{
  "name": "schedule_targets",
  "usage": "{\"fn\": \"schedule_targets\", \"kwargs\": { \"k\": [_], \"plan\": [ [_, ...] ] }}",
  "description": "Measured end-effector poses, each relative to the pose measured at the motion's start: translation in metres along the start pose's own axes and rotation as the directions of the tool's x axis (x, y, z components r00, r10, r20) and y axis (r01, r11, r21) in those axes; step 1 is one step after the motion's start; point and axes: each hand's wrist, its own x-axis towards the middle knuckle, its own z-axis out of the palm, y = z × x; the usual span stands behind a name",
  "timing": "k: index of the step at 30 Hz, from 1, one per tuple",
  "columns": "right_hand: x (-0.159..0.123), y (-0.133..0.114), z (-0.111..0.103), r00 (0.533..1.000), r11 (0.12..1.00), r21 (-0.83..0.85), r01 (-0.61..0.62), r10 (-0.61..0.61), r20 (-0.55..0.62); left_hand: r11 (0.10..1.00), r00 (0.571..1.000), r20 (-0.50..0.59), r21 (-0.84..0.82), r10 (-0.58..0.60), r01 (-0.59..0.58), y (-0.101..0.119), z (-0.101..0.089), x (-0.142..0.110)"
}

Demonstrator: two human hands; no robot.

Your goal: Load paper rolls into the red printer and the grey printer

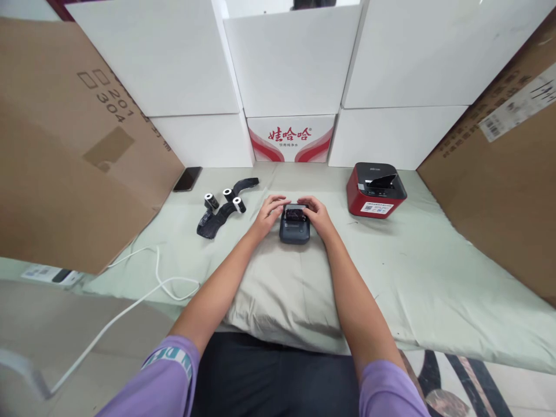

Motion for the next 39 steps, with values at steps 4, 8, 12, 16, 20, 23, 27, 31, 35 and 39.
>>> {"fn": "schedule_targets", "kwargs": {
  "k": [4, 8, 12, 16, 20, 23, 27, 31, 35, 39],
  "plan": [
    [-0.002, -0.002, -0.007, 0.995, 0.998, 0.014, -0.062, 0.06, 0.085, 0.95, 0.961, 0.158, -0.177, -0.229, 0.256, -0.015, 0.003, 0.003],
    [-0.004, -0.004, -0.01, 0.987, 0.996, 0.004, -0.088, 0.087, 0.133, 0.914, 0.924, 0.252, -0.218, -0.287, 0.343, -0.021, 0.003, 0.005],
    [-0.005, -0.008, -0.01, 0.983, 0.996, -0.015, -0.09, 0.091, 0.162, 0.911, 0.924, 0.276, -0.243, -0.265, 0.334, -0.023, 0.002, 0.007],
    [-0.005, -0.015, -0.007, 0.98, 0.997, -0.035, -0.066, 0.071, 0.185, 0.893, 0.917, 0.306, -0.288, -0.256, 0.345, -0.023, 0.0, 0.011],
    [-0.004, -0.018, -0.008, 0.975, 0.996, -0.044, -0.075, 0.083, 0.208, 0.864, 0.903, 0.331, -0.327, -0.275, 0.383, -0.018, -0.001, 0.013],
    [-0.005, -0.018, -0.009, 0.977, 0.996, -0.032, -0.082, 0.086, 0.197, 0.855, 0.9, 0.323, -0.333, -0.293, 0.398, -0.015, -0.002, 0.013],
    [-0.008, -0.014, -0.009, 0.979, 0.992, -0.041, -0.12, 0.125, 0.159, 0.865, 0.898, 0.314, -0.302, -0.307, 0.401, -0.011, -0.002, 0.01],
    [-0.009, -0.011, -0.01, 0.975, 0.983, 0.025, -0.18, 0.175, 0.136, 0.878, 0.903, 0.307, -0.28, -0.301, 0.388, -0.004, -0.004, 0.008],
    [-0.008, -0.009, -0.012, 0.971, 0.984, 0.001, -0.18, 0.177, 0.163, 0.874, 0.897, 0.316, -0.276, -0.31, 0.4, 0.003, -0.006, 0.008],
    [-0.008, -0.013, -0.014, 0.964, 0.982, -0.052, -0.181, 0.187, 0.188, 0.856, 0.885, 0.334, -0.294, -0.325, 0.426, 0.0, -0.007, 0.009]
  ]
}}
